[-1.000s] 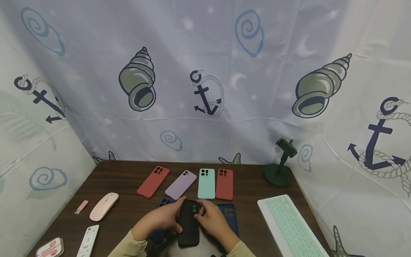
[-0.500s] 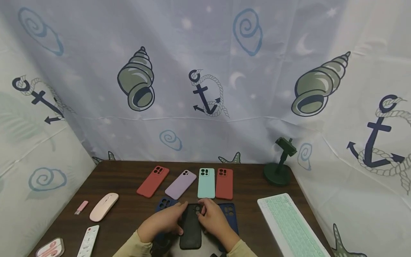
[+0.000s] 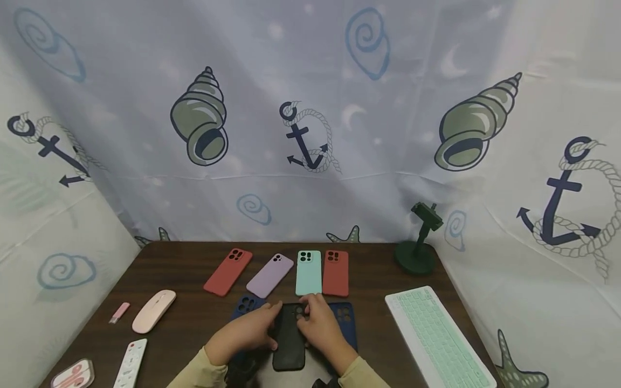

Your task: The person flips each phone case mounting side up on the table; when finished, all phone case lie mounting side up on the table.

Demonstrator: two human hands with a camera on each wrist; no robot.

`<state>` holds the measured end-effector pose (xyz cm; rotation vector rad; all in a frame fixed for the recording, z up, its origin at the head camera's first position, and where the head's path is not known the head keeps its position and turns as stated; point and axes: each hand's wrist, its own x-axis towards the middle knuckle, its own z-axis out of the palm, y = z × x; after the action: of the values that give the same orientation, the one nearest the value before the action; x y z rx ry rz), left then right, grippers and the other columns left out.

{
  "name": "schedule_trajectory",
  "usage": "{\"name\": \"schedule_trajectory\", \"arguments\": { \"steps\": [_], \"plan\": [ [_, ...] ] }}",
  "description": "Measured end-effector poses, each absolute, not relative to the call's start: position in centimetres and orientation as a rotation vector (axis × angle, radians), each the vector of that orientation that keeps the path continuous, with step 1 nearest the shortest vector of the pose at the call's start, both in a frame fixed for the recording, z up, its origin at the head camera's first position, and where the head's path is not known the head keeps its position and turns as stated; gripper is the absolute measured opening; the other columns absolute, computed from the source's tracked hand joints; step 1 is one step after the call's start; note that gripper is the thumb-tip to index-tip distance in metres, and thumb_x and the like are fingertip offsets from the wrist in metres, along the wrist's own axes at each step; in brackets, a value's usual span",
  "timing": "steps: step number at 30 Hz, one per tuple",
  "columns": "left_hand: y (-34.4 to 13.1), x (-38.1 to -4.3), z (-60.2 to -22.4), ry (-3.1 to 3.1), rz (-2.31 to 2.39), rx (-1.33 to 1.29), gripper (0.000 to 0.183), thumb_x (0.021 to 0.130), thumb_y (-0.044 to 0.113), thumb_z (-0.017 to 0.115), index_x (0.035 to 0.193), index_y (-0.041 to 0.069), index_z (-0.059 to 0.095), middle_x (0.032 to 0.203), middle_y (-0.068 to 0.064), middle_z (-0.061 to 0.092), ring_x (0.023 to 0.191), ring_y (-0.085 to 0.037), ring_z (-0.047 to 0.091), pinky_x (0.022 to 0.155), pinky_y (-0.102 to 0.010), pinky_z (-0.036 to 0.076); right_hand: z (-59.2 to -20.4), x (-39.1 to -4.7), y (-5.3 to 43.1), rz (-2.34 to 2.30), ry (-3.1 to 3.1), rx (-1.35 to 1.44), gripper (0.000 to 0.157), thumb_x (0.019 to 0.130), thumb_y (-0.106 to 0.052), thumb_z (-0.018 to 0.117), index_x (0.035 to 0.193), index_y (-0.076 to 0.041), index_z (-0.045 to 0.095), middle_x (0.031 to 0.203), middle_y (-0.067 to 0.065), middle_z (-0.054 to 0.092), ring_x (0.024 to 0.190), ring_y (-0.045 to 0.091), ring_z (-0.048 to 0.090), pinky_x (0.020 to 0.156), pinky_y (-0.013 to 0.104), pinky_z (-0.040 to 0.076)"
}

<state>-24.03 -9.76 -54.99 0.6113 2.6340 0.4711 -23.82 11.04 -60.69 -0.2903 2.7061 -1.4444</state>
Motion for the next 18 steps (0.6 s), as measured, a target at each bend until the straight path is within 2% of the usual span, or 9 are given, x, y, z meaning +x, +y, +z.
{"name": "schedule_trajectory", "arguments": {
  "steps": [3,5,7,10,13,15,18],
  "plan": [
    [-10.7,-24.0,-55.6,2.634,0.533,0.677,0.093,0.076,0.031,0.090,0.152,0.005,0.043,0.125,-0.012,0.063,0.103,-0.018,0.064,0.086,-0.037,0.053,-60.7,-23.5,10.7,-1.430,2.708,-0.268,0.040,0.086,-0.008,0.071,0.125,-0.012,0.060,0.100,0.010,0.050,0.049,0.012,0.056,0.038,0.029,0.049],
    [-11.2,-23.9,-55.8,2.632,0.621,0.716,0.082,0.078,0.028,0.088,0.147,0.006,0.049,0.105,-0.002,0.064,0.085,-0.009,0.059,0.075,-0.031,0.050,-60.6,-23.3,10.6,-1.453,2.689,-0.256,0.038,0.088,-0.009,0.072,0.124,-0.010,0.061,0.100,0.012,0.050,0.047,0.013,0.055,0.038,0.030,0.050],
    [-11.7,-23.9,-55.7,2.639,0.753,0.735,0.068,0.082,0.026,0.085,0.140,0.007,0.055,0.092,0.004,0.061,0.075,-0.005,0.053,0.068,-0.028,0.045,-60.4,-23.3,10.7,-1.469,2.684,-0.236,0.034,0.091,-0.013,0.072,0.123,-0.011,0.061,0.098,0.010,0.050,0.045,0.013,0.055,0.038,0.031,0.050],
    [-12.3,-24.0,-55.0,2.697,0.969,0.718,0.043,0.090,0.025,0.078,0.128,0.012,0.064,0.090,0.005,0.062,0.073,-0.004,0.054,0.064,-0.026,0.045,-59.5,-23.3,10.9,-1.572,2.641,-0.244,0.031,0.095,-0.016,0.070,0.124,-0.010,0.060,0.093,0.010,0.054,0.043,0.016,0.055,0.038,0.034,0.050],
    [-13.2,-23.9,-54.3,2.790,1.191,0.589,0.020,0.094,0.025,0.073,0.114,0.025,0.070,0.093,0.008,0.063,0.075,-0.008,0.056,0.065,-0.025,0.047,-58.3,-23.2,10.8,-1.677,2.539,-0.292,0.029,0.099,-0.020,0.066,0.125,-0.010,0.060,0.087,0.010,0.060,0.045,0.018,0.057,0.040,0.038,0.051],
    [-14.2,-23.9,-54.1,2.834,1.331,0.464,0.014,0.095,0.026,0.072,0.107,0.033,0.070,0.095,0.011,0.063,0.079,-0.008,0.059,0.069,-0.025,0.049,-57.6,-23.1,10.4,-1.741,2.438,-0.332,0.030,0.100,-0.022,0.065,0.126,-0.009,0.060,0.084,0.014,0.063,0.047,0.018,0.058,0.041,0.040,0.053],
    [-16.0,-24.1,-54.0,2.845,1.485,0.312,0.011,0.097,0.029,0.070,0.104,0.037,0.069,0.101,0.012,0.064,0.087,-0.008,0.061,0.078,-0.027,0.051,-57.0,-22.9,9.1,-1.807,2.271,-0.356,0.029,0.100,-0.022,0.064,0.125,-0.008,0.060,0.085,0.021,0.064,0.051,0.020,0.061,0.043,0.042,0.054]
  ]
}}
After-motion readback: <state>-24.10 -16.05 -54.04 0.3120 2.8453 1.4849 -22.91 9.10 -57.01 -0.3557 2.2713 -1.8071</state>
